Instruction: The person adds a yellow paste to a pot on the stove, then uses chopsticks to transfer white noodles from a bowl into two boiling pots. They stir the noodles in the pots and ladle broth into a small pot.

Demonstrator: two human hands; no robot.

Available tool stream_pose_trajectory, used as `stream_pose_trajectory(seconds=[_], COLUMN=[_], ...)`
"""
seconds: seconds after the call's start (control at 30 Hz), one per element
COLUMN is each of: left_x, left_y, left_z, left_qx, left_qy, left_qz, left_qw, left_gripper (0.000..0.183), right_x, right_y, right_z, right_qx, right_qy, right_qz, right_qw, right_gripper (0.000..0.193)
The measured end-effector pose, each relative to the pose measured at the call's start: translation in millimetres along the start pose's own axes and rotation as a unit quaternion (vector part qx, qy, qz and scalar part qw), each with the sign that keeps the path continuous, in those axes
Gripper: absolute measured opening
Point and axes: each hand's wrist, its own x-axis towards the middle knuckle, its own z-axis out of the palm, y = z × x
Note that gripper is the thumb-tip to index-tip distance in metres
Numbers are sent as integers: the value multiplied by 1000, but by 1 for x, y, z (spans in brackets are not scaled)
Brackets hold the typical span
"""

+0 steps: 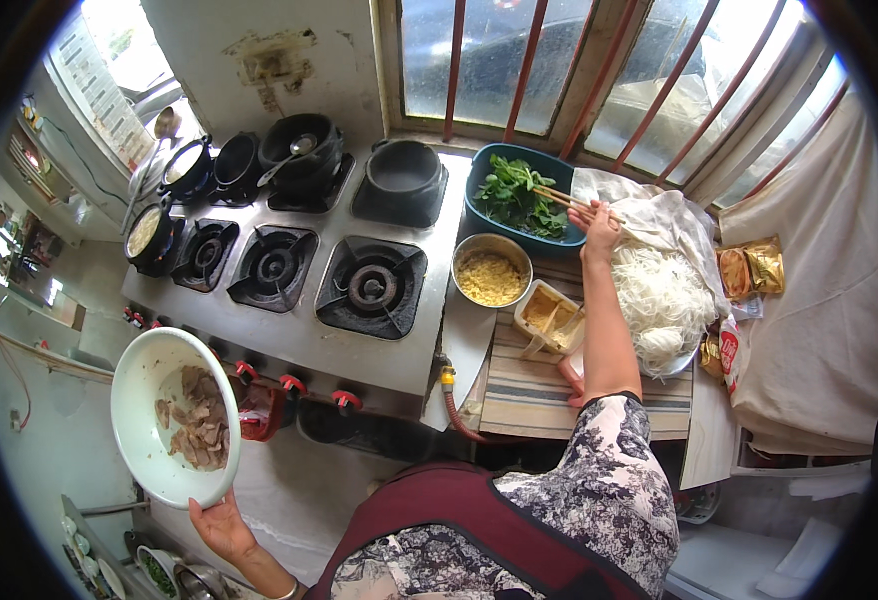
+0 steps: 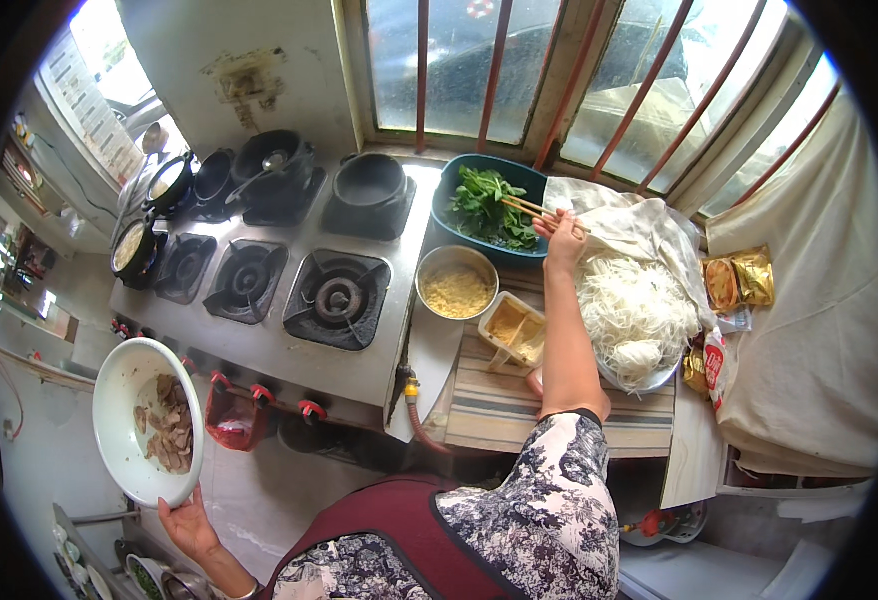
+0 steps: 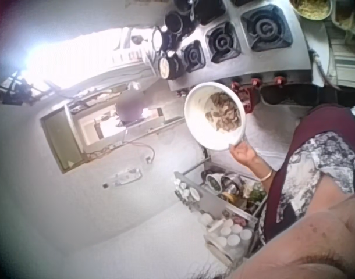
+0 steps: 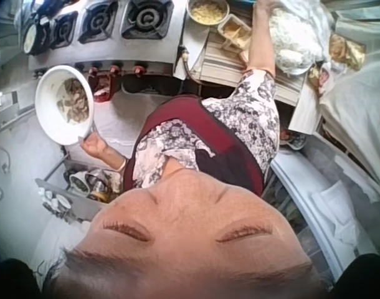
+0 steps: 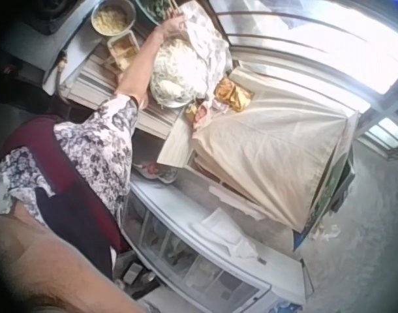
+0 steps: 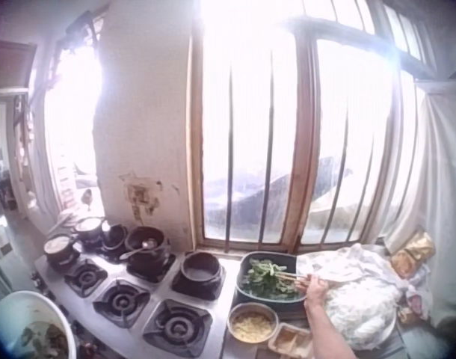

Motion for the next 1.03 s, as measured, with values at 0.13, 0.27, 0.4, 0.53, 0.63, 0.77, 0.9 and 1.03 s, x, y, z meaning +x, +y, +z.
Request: stream_pose_trajectory(seconds=[0.13,0.27,0.4,0.53,0.63,0.77,0.9,1.03], left_x=[-1,-4,-6,-5,-3,-1,1,4], left_y=[-4,-6,-6,-5,-8,-13,-14,-16], left_z=[5,11,10,3,-1,-3,-5,-3], left_qx=[2,13,25,22,13,5,19,9], left_qy=[13,-11,-3,10,17,2,11,28], left_qz=[-1,-10,-3,-12,-16,-19,-19,-17], left_qw=[1000,1000,1000,1000,1000,1000,1000,999], left_gripper=[55,55,54,53,53,52,54,55], right_x=[11,9,0,1,-16,-49,-39,-9], right_y=[18,62,78,48,14,-30,-66,-60], right_z=[30,54,55,46,38,33,18,2], right_qx=[47,49,-58,-438,-473,-453,-216,-131], right_qy=[-14,10,1,-104,-221,-336,-304,-183], right_qz=[54,99,58,-269,-350,-294,-57,91], right_qw=[997,994,997,851,778,772,926,970], right_gripper=[28,26,23,17,11,12,22,22])
